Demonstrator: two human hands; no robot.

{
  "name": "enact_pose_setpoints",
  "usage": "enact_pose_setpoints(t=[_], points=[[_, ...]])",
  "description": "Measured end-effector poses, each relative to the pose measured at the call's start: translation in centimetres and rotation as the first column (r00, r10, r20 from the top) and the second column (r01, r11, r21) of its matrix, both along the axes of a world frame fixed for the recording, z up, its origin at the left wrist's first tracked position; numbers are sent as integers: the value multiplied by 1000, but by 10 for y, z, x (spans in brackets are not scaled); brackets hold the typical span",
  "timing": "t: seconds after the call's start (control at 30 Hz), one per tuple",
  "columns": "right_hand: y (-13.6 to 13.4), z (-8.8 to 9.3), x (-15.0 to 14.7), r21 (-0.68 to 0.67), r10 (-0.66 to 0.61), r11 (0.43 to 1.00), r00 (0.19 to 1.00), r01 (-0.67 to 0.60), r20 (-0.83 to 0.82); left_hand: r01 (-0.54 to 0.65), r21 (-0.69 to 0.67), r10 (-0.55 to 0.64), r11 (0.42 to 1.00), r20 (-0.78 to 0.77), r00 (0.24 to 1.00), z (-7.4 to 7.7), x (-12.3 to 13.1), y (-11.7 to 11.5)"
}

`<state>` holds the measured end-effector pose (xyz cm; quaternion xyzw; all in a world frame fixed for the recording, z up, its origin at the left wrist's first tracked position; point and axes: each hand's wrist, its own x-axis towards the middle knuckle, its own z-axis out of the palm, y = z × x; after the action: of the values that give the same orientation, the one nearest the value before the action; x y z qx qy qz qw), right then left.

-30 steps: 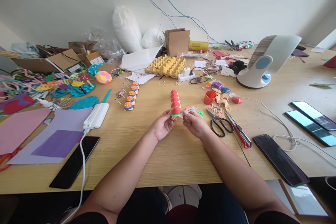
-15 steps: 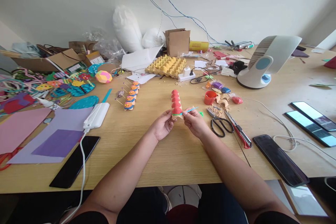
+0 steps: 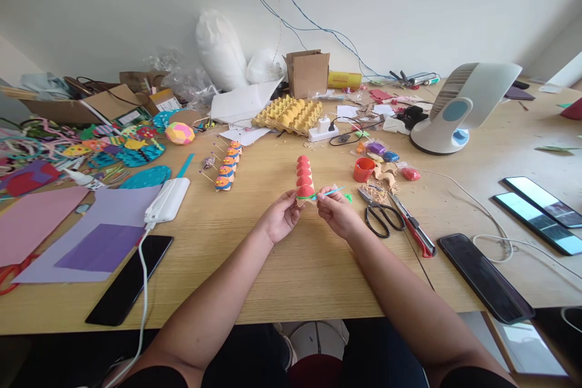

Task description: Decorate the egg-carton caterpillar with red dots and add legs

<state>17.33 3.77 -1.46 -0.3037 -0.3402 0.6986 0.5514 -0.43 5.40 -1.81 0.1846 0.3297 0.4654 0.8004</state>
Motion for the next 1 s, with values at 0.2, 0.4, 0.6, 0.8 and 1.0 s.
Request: enact_pose_setpoints(t=[0.2,0.4,0.6,0.8,1.0], points=[[0,0,-2,-5,-22,1000,1000,22,15,10,19,-10,1000,4,1000,-2,0,0],[-2,0,-6,0,-101,995,993,101,61,33,56,-34,998,8,999,-5,0,-1],[-3,0,-9,29,-187,982,974,185,126,23,33,-23,999,-3,1000,-5,1,0],[-2,-4,-10,71,-247,969,955,238,166,25,34,-26,999,1,1000,-6,1,0],[0,-9,-9,96,-263,964,949,250,172,39,32,-39,999,1,999,-5,1,0]])
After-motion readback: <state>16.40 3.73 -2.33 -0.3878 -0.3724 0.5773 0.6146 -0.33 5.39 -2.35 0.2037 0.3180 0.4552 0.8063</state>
